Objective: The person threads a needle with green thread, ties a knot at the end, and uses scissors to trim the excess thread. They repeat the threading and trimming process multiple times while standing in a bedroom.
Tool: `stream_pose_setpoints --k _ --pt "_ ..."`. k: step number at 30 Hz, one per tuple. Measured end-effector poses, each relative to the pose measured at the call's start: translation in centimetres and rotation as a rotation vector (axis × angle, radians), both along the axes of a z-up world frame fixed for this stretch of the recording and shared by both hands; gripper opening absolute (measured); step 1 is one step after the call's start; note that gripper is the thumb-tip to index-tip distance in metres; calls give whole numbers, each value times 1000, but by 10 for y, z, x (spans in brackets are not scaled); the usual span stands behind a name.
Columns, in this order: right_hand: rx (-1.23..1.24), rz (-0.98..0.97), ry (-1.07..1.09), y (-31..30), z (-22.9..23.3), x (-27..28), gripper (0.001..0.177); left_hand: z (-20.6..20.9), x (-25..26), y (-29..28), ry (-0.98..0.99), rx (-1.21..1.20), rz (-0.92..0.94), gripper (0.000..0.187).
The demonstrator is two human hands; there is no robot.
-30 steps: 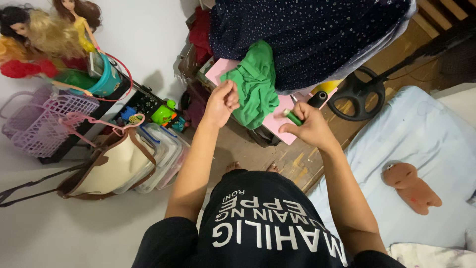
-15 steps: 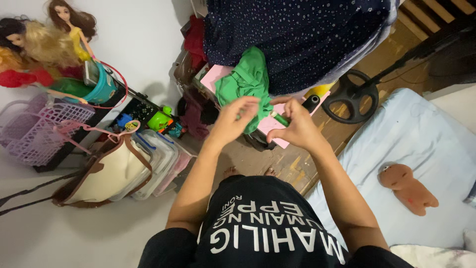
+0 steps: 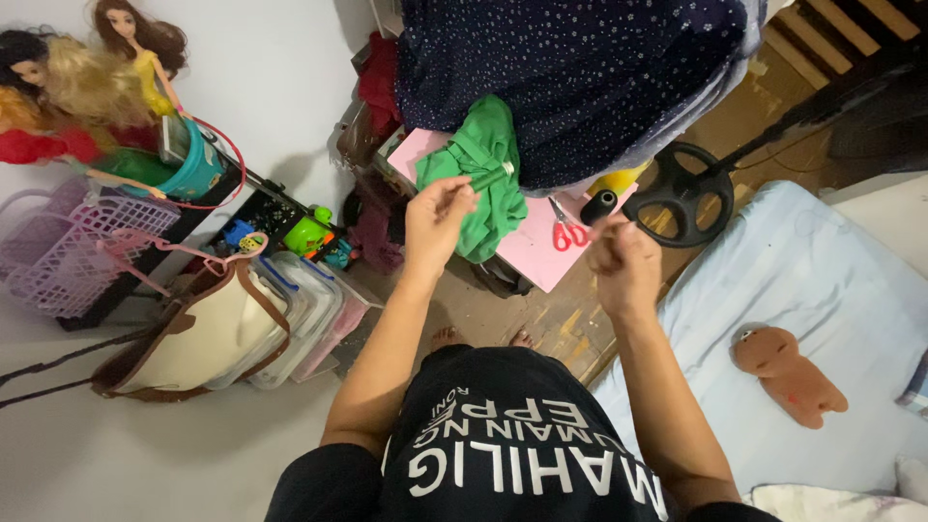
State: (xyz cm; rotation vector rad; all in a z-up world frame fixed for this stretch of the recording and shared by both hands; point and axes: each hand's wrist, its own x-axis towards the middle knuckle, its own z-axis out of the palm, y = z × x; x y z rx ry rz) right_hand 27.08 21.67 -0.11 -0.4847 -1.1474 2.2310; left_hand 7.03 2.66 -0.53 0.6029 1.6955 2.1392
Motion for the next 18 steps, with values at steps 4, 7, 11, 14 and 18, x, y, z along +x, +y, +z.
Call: stream_pose_setpoints --k 4,7,11,14,18 --pt "-256 -51 20 24 -25 27 34 6 4 2 -97 93 5 25" --pt "-325 51 74 39 -46 41 42 13 7 2 -116 131 4 26" --pt "566 -187 -665 34 -68 39 42 24 11 4 -221 205 -37 27" --pt "912 -147 -571 18 -61 30 51 29 22 10 -301 202 -125 26" --pt "825 -26 -374 3 -26 0 38 32 46 15 -406 266 -278 23"
